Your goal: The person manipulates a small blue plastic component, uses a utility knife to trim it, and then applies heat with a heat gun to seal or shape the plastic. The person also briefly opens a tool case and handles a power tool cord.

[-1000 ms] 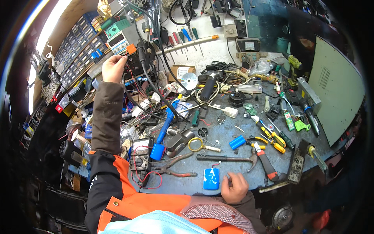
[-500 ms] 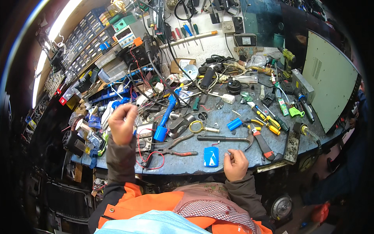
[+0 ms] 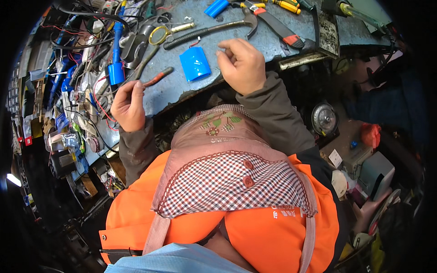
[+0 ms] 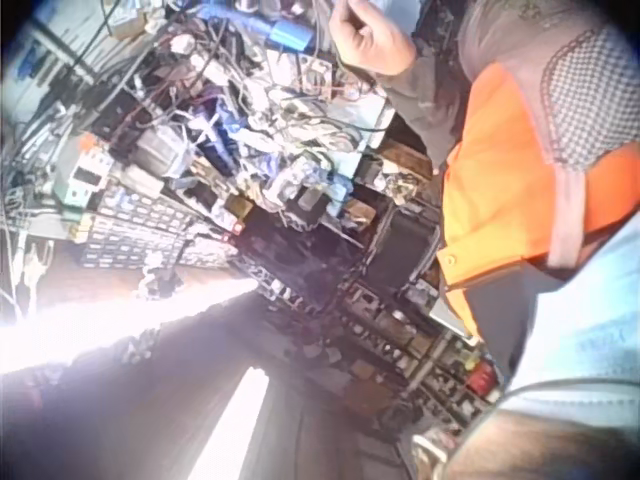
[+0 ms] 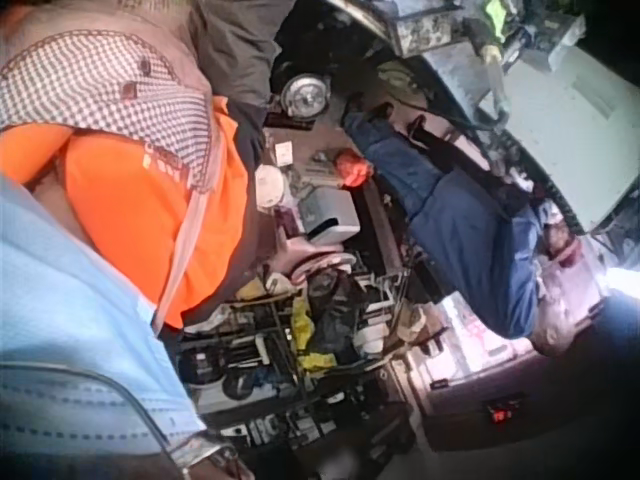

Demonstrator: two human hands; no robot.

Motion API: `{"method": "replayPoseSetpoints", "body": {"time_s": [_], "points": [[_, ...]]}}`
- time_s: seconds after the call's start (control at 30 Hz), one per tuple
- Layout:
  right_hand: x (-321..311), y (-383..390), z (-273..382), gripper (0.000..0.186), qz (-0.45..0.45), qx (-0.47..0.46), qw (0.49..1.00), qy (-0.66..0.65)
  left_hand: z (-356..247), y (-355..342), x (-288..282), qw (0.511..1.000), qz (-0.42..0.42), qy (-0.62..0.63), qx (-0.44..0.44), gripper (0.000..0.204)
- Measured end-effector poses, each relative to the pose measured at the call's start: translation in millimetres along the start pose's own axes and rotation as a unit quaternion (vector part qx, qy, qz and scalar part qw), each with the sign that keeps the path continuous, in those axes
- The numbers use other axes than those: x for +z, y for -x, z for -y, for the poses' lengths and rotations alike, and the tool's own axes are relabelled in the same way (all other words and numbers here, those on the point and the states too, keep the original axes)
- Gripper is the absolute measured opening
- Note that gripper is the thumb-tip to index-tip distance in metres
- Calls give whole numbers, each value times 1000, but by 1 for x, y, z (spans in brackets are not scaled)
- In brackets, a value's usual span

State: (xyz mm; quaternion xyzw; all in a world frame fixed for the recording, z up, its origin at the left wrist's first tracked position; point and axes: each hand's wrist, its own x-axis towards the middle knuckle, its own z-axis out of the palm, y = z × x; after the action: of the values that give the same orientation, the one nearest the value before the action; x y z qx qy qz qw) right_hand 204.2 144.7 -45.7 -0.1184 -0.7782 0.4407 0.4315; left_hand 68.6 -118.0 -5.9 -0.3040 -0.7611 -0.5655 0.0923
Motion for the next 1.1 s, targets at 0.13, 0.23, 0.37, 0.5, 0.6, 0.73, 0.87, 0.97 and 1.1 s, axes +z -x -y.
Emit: {"method": "replayPoseSetpoints", "body": {"time_s": [0.13,0.23,0.37,0.5,0.6,0.73,0.87,0.97,1.1], "points": [[0,1,1,14,22,8,1000,6,-16,5,24,994,85,34,-58,12],[-1,-2,1,14,48,-4,998,31,-11,2,40,993,112,-7,-20,13],[-1,0,-2,15,73,-61,993,70,-16,-2,59,978,161,-75,111,26],[-3,-1,-4,16,100,-81,989,70,-14,1,73,945,160,-162,234,35],[-3,0,-5,16,108,-99,986,75,-9,5,76,940,172,-169,242,37],[-3,0,-3,15,128,-114,981,97,-4,7,78,938,170,-170,249,36],[-2,1,-1,14,132,-119,977,118,-3,9,79,938,168,-173,248,35],[-5,0,1,14,130,-136,975,120,-5,7,77,934,173,-172,259,35],[-17,3,6,11,147,-109,981,66,-15,5,53,917,220,-158,292,35]]}}
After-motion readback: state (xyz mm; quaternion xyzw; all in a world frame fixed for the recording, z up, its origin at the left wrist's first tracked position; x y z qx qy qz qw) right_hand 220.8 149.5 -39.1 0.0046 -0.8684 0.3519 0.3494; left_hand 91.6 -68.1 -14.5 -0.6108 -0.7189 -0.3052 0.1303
